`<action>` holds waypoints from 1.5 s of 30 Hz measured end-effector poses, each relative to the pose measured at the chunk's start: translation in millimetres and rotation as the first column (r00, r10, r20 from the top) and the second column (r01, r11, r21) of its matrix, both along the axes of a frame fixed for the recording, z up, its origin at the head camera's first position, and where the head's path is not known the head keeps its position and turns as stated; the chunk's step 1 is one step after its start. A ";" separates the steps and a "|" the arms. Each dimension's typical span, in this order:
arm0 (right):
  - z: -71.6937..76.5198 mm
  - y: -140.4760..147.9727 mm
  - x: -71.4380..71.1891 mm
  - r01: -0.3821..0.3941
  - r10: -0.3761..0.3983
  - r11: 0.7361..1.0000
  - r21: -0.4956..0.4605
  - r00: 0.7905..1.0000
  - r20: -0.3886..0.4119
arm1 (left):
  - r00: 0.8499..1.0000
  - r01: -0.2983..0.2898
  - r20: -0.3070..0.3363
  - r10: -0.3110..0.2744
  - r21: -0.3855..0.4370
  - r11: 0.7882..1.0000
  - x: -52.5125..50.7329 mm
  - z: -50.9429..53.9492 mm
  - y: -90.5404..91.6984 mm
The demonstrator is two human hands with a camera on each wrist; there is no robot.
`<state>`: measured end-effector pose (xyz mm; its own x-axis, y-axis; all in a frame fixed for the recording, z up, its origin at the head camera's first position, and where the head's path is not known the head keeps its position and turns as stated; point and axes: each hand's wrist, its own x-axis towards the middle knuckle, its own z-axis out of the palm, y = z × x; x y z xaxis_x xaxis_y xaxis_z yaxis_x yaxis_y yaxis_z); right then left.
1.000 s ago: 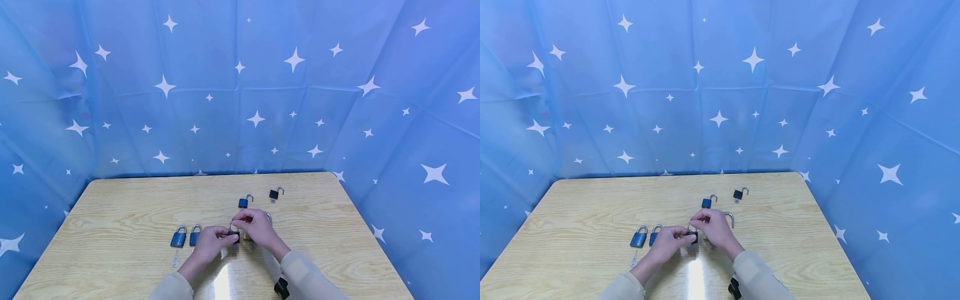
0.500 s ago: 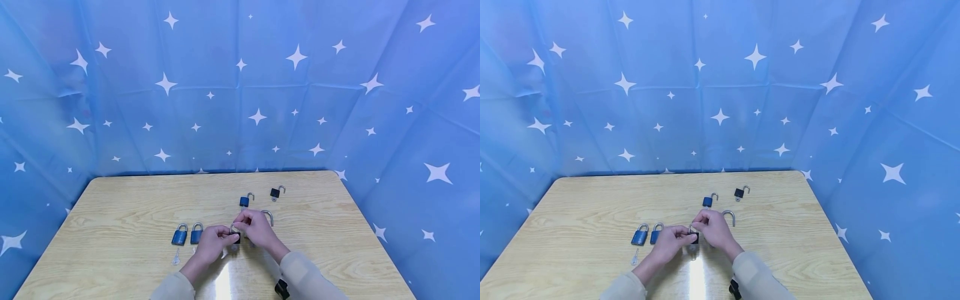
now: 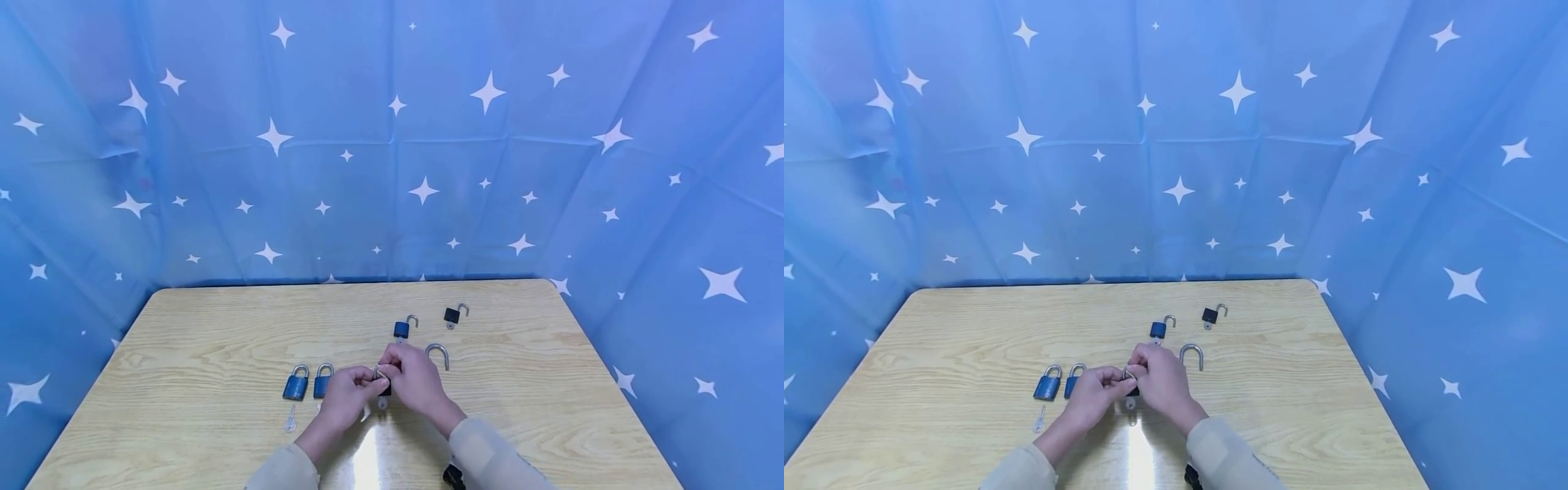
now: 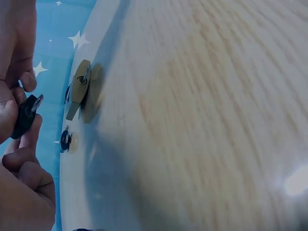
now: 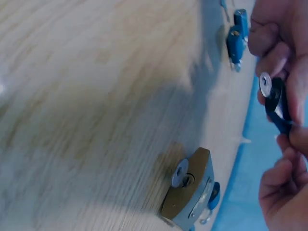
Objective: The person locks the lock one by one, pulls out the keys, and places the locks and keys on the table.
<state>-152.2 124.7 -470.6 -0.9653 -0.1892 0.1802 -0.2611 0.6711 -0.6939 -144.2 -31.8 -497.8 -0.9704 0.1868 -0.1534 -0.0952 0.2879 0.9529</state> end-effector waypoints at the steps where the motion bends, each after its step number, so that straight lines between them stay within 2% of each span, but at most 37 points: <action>1: 1.1 0.3 -0.6 0.002 -0.002 1.000 -0.005 1.000 0.008 | 1.000 0.004 -0.001 -0.004 0.003 1.000 -0.6 0.6 -0.2; 5: 3.1 2.4 -2.5 0.011 -0.008 0.999 -0.048 0.998 0.066 | 1.000 0.017 0.013 -0.017 0.001 1.000 -2.5 2.1 -0.9; 14: -1.1 7.0 -2.7 -0.019 0.024 0.999 -0.049 0.994 0.107 | 0.998 0.049 -0.030 -0.051 -0.056 0.997 -2.6 -3.3 -2.1; 22: -0.4 12.0 3.6 -0.029 0.040 0.996 -0.080 0.990 0.138 | 0.998 0.059 -0.024 -0.060 -0.064 0.996 -2.1 -1.8 -2.5; 26: -1.4 13.1 9.8 0.014 0.007 0.994 -0.108 0.982 0.189 | 0.998 0.059 -0.018 -0.060 -0.068 0.996 -3.6 -0.8 -4.1; 31: -5.3 14.4 19.6 0.091 -0.048 0.984 -0.151 0.962 0.267 | 0.999 0.051 0.010 -0.050 -0.068 0.996 -6.5 0.7 -7.3; 38: -20.3 6.9 37.6 0.139 -0.081 0.971 -0.192 0.955 0.285 | 1.000 0.027 0.009 -0.027 -0.095 0.995 -10.5 1.4 -9.4; 45: -26.2 -5.0 48.3 0.212 -0.110 0.926 -0.313 0.944 0.312 | 1.000 0.012 0.004 -0.011 -0.108 0.994 -11.8 0.6 -9.3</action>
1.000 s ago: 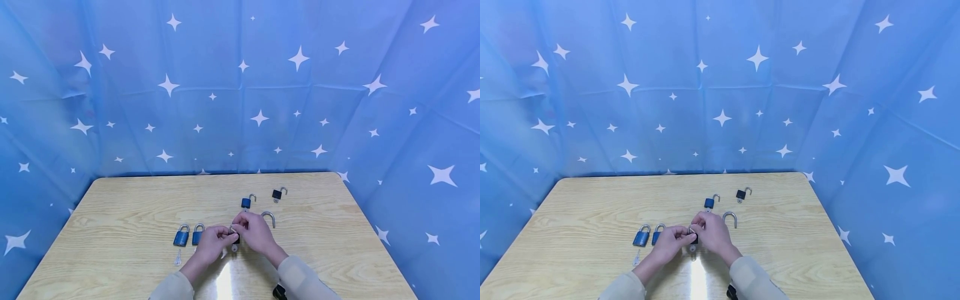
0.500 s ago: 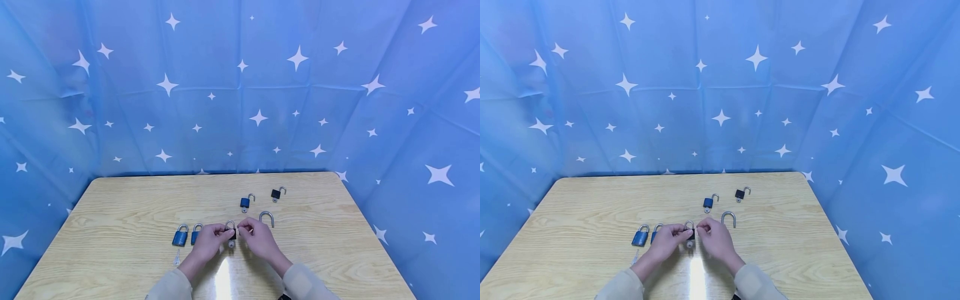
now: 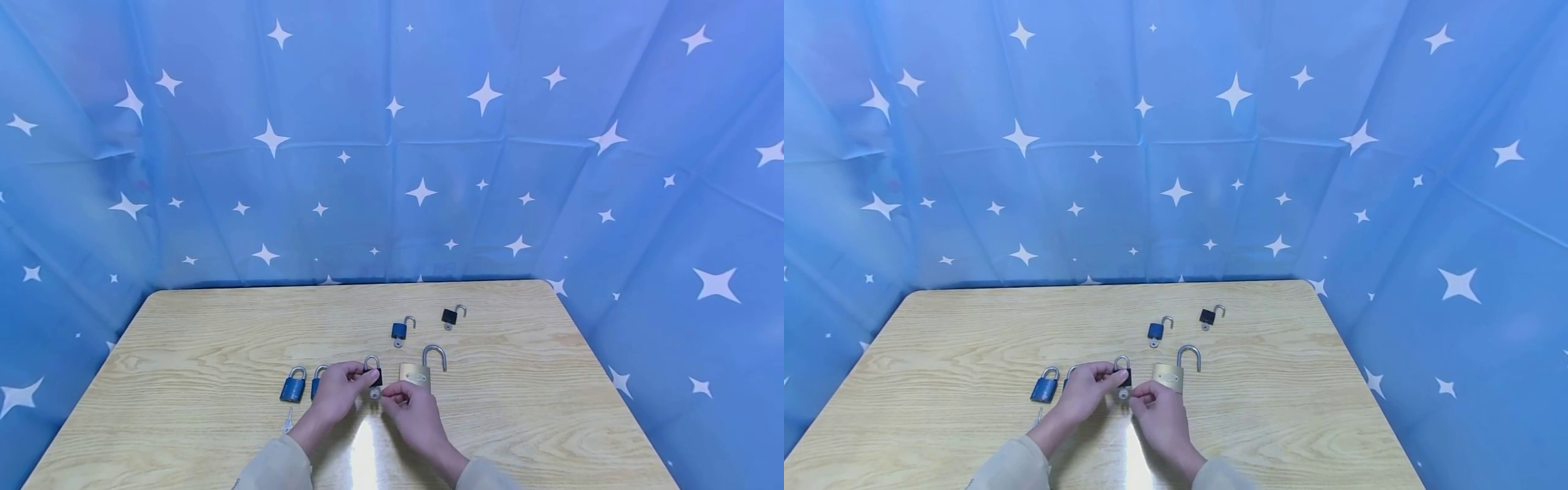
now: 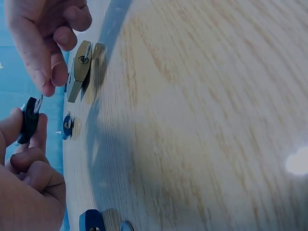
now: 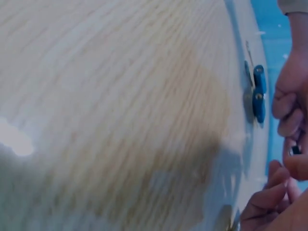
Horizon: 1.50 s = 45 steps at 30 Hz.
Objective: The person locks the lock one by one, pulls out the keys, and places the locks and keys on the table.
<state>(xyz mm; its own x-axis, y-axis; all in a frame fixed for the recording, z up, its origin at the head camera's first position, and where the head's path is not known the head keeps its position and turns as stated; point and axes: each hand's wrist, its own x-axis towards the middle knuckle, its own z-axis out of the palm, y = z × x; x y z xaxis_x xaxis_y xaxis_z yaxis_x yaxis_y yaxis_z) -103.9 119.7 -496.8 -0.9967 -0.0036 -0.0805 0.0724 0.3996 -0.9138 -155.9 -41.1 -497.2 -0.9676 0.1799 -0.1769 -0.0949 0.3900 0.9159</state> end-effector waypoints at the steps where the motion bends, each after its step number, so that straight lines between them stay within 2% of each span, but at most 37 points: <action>1: -0.2 -1.4 0.6 0.008 -0.008 1.000 -0.011 1.000 0.001 | 1.000 -0.001 0.000 0.001 0.000 1.000 0.0 0.0 -0.1; 11: -5.9 -12.2 0.7 0.114 -0.111 0.989 -0.096 0.993 0.032 | 1.000 -0.009 0.022 0.009 0.004 1.000 0.1 -0.1 1.3; 21: -9.2 -18.7 0.0 0.216 -0.186 0.948 -0.235 0.972 0.145 | 1.000 -0.008 0.012 0.008 0.027 1.000 0.5 -0.8 1.3; 35: -11.2 -20.3 -1.9 0.261 -0.172 0.901 -0.348 0.949 0.266 | 0.999 -0.033 0.001 0.033 0.044 0.998 -0.7 -3.2 2.0; 45: -11.0 -17.6 -4.0 0.229 -0.141 0.907 -0.352 0.956 0.258 | 0.999 -0.046 0.004 0.046 0.057 0.997 1.0 -2.6 4.1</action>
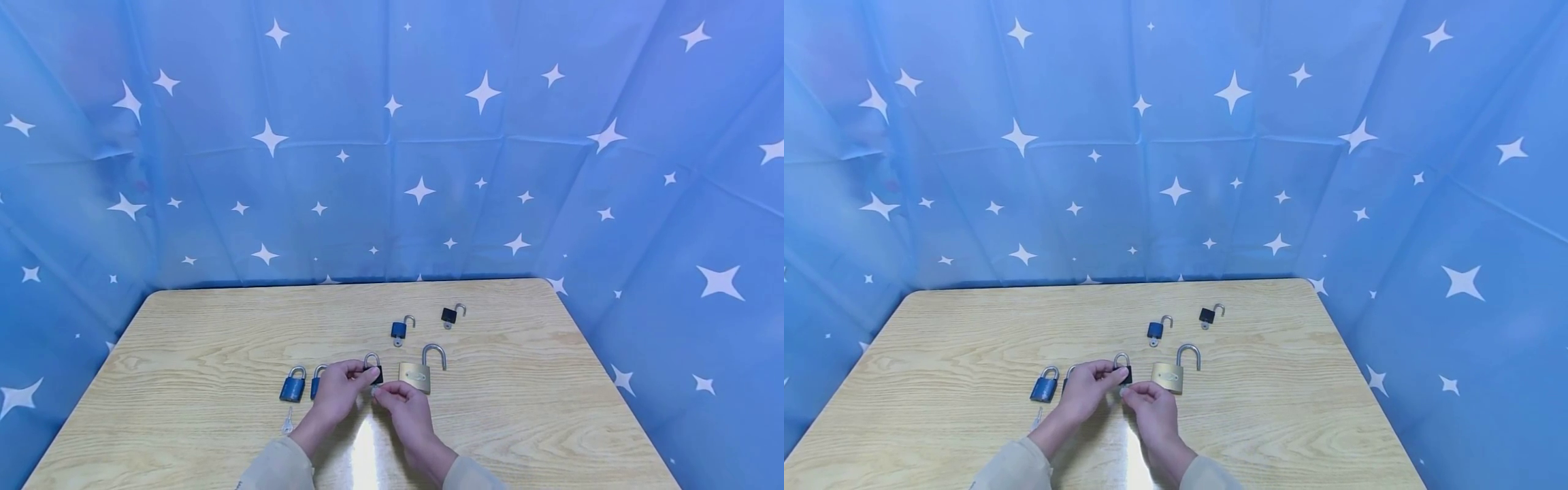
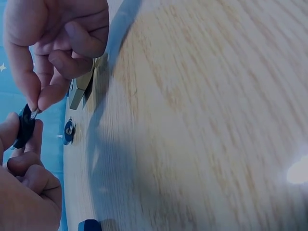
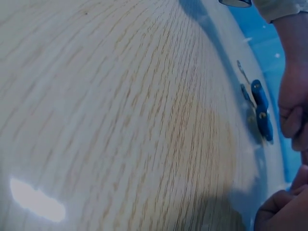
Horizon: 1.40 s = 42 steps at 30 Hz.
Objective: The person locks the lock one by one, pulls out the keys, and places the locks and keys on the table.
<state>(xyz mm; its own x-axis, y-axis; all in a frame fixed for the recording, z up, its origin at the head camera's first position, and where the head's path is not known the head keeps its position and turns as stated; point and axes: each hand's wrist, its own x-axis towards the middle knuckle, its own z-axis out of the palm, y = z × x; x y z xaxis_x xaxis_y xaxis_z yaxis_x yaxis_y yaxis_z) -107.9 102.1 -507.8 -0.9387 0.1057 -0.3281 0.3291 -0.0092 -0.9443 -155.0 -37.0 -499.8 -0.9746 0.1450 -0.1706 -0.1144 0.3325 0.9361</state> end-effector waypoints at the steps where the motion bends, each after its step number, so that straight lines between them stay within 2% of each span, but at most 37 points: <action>1: -0.3 0.4 -0.2 0.000 0.000 1.000 0.001 1.000 -0.001 | 1.000 -0.001 -0.002 0.001 -0.001 1.000 0.1 0.0 0.4; 13: 4.7 3.1 -0.4 0.003 -0.003 1.000 -0.021 1.000 -0.006 | 1.000 -0.016 0.002 0.016 0.012 1.000 -0.2 1.8 4.3; 35: 1.1 4.2 -0.7 0.001 -0.001 1.000 0.029 1.000 0.003 | 0.999 -0.048 0.003 0.048 0.014 0.999 2.0 3.7 8.6; 38: 2.5 3.5 1.7 -0.017 0.017 0.999 0.029 1.000 0.005 | 0.998 -0.068 0.008 0.068 0.020 0.997 -0.1 4.5 6.6; 42: 3.8 3.3 4.3 -0.035 0.035 0.999 0.021 0.999 0.005 | 0.996 -0.085 -0.005 0.085 0.005 0.996 -5.4 11.0 3.8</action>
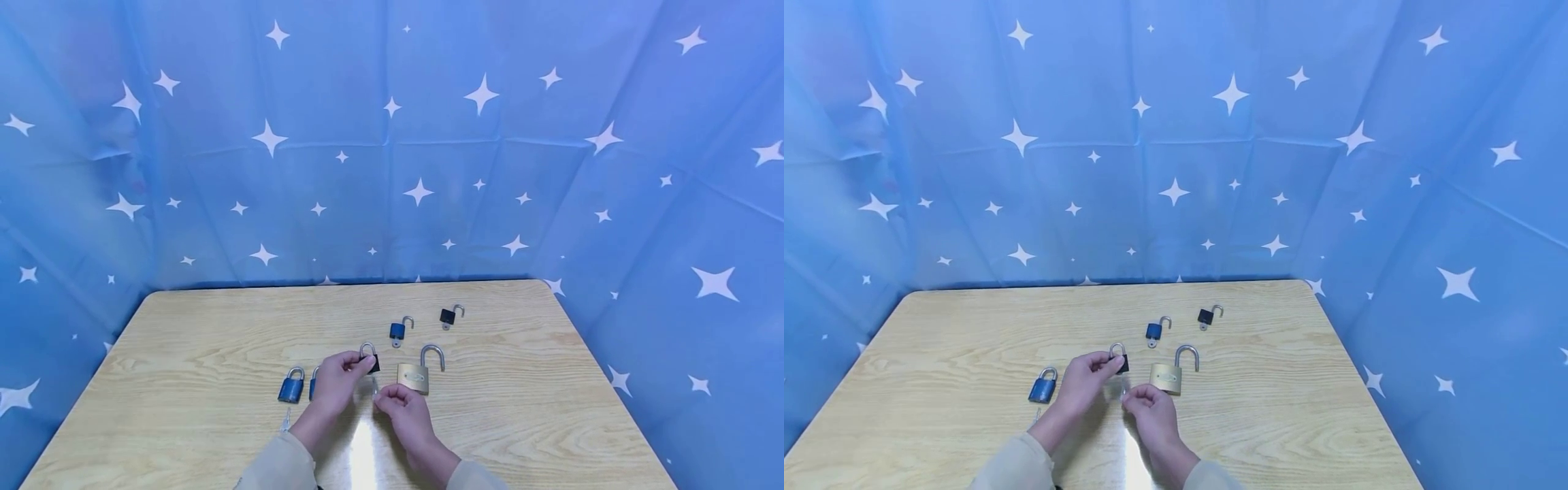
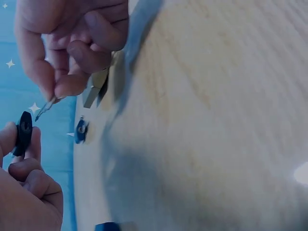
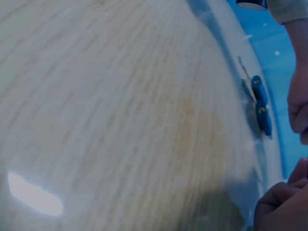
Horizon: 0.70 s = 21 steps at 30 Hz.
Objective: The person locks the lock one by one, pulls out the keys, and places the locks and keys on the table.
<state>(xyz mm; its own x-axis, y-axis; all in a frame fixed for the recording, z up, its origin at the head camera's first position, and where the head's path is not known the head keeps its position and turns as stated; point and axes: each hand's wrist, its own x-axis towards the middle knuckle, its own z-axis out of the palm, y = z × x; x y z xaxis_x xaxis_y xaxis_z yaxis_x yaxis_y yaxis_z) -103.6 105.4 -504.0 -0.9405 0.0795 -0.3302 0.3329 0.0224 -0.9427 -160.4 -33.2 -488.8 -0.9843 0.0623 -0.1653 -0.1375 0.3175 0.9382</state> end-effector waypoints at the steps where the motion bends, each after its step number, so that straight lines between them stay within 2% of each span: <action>1: 0.2 0.0 0.1 -0.004 0.004 1.000 -0.003 1.000 -0.003 | 1.000 -0.001 -0.001 0.001 -0.003 1.000 -1.1 2.3 -0.5; 5: 1.4 -1.1 0.6 -0.042 0.042 0.999 -0.003 0.999 -0.016 | 1.000 0.010 -0.003 -0.010 -0.025 1.000 -3.8 8.0 -1.4; 9: 1.6 -3.0 3.5 -0.089 0.089 0.996 0.024 0.996 -0.015 | 1.000 0.004 0.000 -0.004 -0.028 1.000 -6.0 9.4 -3.9; 16: 1.7 -3.9 4.3 -0.094 0.097 0.990 0.109 0.995 -0.030 | 1.000 0.010 -0.008 -0.010 -0.015 1.000 -8.3 11.7 -11.4; 21: 1.6 -3.3 2.0 -0.103 0.110 0.986 0.131 0.993 -0.048 | 1.000 0.027 -0.014 -0.027 -0.050 0.998 -10.5 9.7 -16.8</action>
